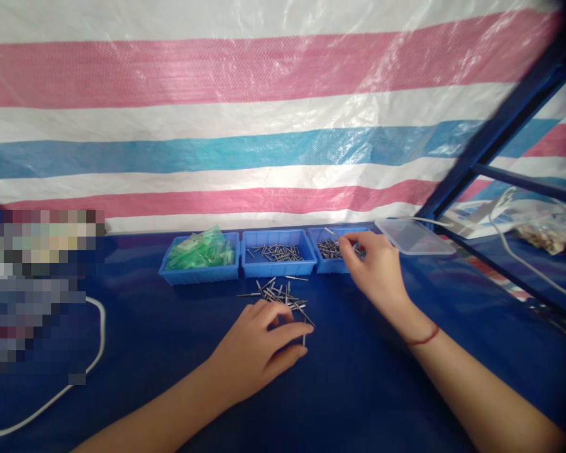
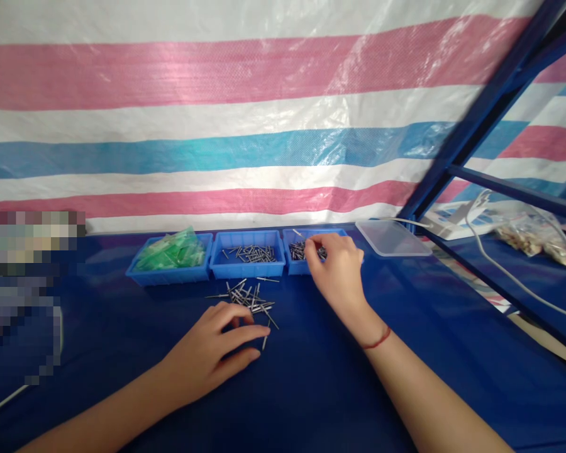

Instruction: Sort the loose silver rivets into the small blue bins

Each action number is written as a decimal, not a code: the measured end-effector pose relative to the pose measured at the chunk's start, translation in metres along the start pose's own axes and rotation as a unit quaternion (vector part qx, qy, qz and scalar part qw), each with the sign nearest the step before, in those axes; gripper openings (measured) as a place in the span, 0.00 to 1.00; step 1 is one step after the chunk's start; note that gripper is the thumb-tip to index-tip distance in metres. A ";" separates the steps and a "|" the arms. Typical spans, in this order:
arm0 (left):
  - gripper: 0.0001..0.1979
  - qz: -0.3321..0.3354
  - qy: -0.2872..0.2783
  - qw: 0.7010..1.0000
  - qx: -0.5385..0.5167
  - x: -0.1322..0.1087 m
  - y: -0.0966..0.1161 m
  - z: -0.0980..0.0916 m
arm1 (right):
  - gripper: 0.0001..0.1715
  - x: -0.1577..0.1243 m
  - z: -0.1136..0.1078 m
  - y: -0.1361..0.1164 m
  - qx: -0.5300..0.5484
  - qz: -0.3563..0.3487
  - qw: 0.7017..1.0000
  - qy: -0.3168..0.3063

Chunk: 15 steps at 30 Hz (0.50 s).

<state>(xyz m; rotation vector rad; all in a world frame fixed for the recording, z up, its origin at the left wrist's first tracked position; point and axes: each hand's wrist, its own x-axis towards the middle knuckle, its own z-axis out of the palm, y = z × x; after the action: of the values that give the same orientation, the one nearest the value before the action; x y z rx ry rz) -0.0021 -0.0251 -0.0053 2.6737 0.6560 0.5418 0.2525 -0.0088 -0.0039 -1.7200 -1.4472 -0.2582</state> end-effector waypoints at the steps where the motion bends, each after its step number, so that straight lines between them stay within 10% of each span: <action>1: 0.14 0.005 -0.013 1.000 0.021 0.000 0.001 0.002 | 0.14 0.002 0.002 0.003 -0.031 -0.006 0.999 -0.010; 15: 0.10 -0.052 0.011 0.997 0.047 0.001 -0.016 0.007 | 0.08 -0.018 -0.001 -0.026 0.067 -0.106 0.988 -0.086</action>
<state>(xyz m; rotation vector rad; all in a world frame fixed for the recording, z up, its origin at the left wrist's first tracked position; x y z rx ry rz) -0.0043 -0.0124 -0.0175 2.7045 0.8423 0.5236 0.2243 -0.0229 -0.0023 -1.5100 -1.7371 -0.1255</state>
